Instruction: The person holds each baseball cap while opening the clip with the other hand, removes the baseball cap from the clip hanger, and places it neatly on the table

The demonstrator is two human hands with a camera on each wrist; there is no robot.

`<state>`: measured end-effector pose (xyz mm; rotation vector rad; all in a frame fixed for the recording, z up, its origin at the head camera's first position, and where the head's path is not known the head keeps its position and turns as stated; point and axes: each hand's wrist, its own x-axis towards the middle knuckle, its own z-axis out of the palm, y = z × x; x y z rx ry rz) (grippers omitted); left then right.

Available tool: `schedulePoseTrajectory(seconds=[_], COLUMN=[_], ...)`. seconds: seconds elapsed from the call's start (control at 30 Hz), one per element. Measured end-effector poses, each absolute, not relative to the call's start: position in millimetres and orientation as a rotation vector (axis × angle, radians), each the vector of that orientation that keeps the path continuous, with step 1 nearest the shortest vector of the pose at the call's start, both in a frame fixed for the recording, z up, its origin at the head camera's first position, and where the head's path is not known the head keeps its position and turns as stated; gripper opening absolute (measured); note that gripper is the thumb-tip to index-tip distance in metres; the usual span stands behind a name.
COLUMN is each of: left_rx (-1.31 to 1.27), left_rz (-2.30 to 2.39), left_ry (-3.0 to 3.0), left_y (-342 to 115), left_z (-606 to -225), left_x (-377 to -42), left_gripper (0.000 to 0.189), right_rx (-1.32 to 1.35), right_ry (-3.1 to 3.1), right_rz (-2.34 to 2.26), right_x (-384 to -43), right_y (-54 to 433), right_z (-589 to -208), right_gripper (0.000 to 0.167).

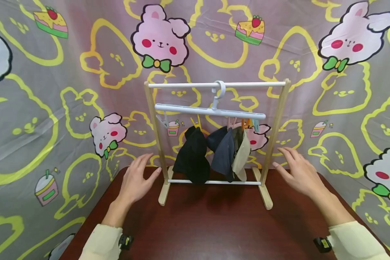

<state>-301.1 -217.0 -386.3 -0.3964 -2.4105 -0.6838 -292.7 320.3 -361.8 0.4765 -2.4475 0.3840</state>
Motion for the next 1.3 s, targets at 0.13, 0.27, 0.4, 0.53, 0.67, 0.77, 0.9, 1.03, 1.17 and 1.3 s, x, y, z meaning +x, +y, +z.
schedulePoseTrajectory(seconds=[0.13,0.27,0.4,0.53,0.67,0.77,0.9,1.03,1.17,1.3], left_rx=[-0.406,-0.441,-0.499,-0.529,-0.523,-0.543,-0.613,-0.697,-0.770,-0.842], left_rz=[-0.731,-0.743,-0.772,-0.860,-0.947,-0.976,-0.964,-0.976,-1.025,-1.063], left_ry=[-2.414,-2.395,-2.358,-2.300,-2.270,-2.270,-2.267,-2.262,-2.299,-2.369], left_y=[-213,-207,-197,-189,-182,-178,-170,-161,-151,-139], left_z=[-391,-394,-396,-397,-399,-402,-405,-405,-406,-406], left_x=[-298,-295,-291,-288,-282,-277,-273,-269,-266,-263], left_gripper=[0.059,0.047,0.030,0.025,0.021,0.017,0.010,0.007,0.010,0.020], right_rx=[0.501,0.506,0.526,0.550,0.567,0.583,0.602,0.609,0.601,0.602], right_ry=[-2.438,-2.437,-2.405,-2.350,-2.346,-2.360,-2.362,-2.366,-2.391,-2.411], right_rz=[0.437,0.493,0.567,0.634,0.686,0.716,0.731,0.734,0.762,0.790], right_x=[-293,-294,-295,-297,-300,-302,-305,-307,-309,-312], right_y=[316,312,308,303,301,300,300,297,293,289], right_z=[-359,-355,-348,-343,-342,-342,-342,-339,-334,-330], right_gripper=[0.050,0.047,0.044,0.039,0.036,0.035,0.033,0.034,0.037,0.041])
